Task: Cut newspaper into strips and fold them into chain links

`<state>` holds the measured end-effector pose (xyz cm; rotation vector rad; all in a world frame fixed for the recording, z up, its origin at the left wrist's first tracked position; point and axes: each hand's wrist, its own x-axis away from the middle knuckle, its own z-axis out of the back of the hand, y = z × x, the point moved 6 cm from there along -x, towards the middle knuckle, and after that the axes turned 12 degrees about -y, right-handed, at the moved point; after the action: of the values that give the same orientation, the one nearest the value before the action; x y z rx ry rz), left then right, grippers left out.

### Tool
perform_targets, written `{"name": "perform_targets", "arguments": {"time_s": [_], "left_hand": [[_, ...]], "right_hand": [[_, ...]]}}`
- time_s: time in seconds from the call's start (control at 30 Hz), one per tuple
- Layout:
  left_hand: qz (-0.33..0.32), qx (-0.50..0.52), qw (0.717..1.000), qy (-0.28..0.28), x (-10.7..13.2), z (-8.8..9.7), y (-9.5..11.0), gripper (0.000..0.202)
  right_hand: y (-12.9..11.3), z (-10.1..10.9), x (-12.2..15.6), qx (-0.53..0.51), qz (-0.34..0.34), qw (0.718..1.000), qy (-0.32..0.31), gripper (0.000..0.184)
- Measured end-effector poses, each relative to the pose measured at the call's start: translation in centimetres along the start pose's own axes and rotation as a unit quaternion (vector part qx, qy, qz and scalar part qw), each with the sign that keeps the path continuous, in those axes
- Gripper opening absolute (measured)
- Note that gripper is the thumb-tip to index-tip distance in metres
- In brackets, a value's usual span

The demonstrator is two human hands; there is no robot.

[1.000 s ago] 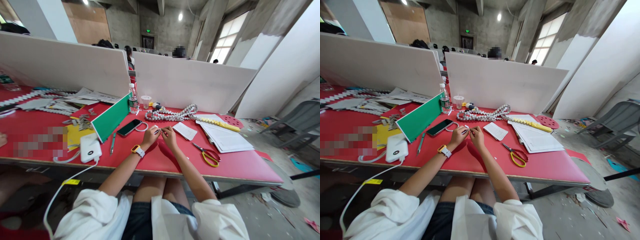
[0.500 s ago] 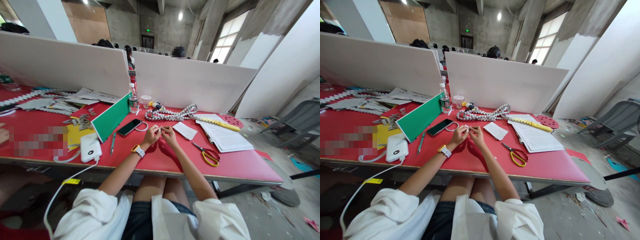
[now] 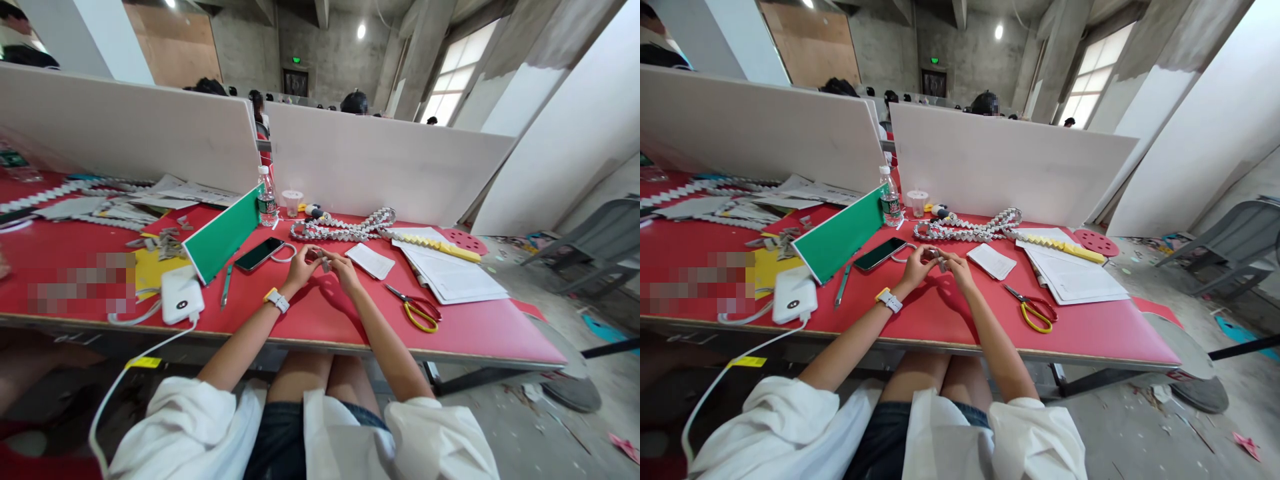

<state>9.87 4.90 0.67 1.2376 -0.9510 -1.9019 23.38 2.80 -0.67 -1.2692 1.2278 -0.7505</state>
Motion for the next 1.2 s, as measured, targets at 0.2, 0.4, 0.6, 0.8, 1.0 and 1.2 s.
{"name": "perform_targets", "arguments": {"time_s": [0.2,0.4,0.6,0.8,1.0,1.2], "left_hand": [[0.016,0.047,0.999,0.005,-0.3,0.2,-0.3,0.028],[0.055,0.088,0.994,0.030,-0.3,0.5,-1.1,0.029],[0.093,0.129,0.986,0.054,-0.2,0.8,-2.1,0.025],[0.114,0.159,0.980,0.049,-0.3,0.9,-2.6,0.021],[0.104,0.138,0.985,-0.005,-0.5,-0.1,-2.6,0.031],[0.086,0.090,0.992,-0.009,-0.8,-0.2,-3.2,0.039]], "right_hand": [[0.1,-0.2,-0.2,-0.045,0.012,0.998,-0.031,0.056],[0.8,0.1,-0.1,-0.002,-0.040,0.999,-0.007,0.044],[0.7,0.0,0.0,0.024,-0.052,0.998,0.001,0.037],[0.7,-0.1,0.0,0.023,-0.050,0.998,-0.007,0.034],[0.6,-0.2,0.1,0.011,-0.051,0.998,-0.024,0.033],[0.3,-0.9,0.1,0.035,-0.054,0.997,-0.039,0.035]]}}
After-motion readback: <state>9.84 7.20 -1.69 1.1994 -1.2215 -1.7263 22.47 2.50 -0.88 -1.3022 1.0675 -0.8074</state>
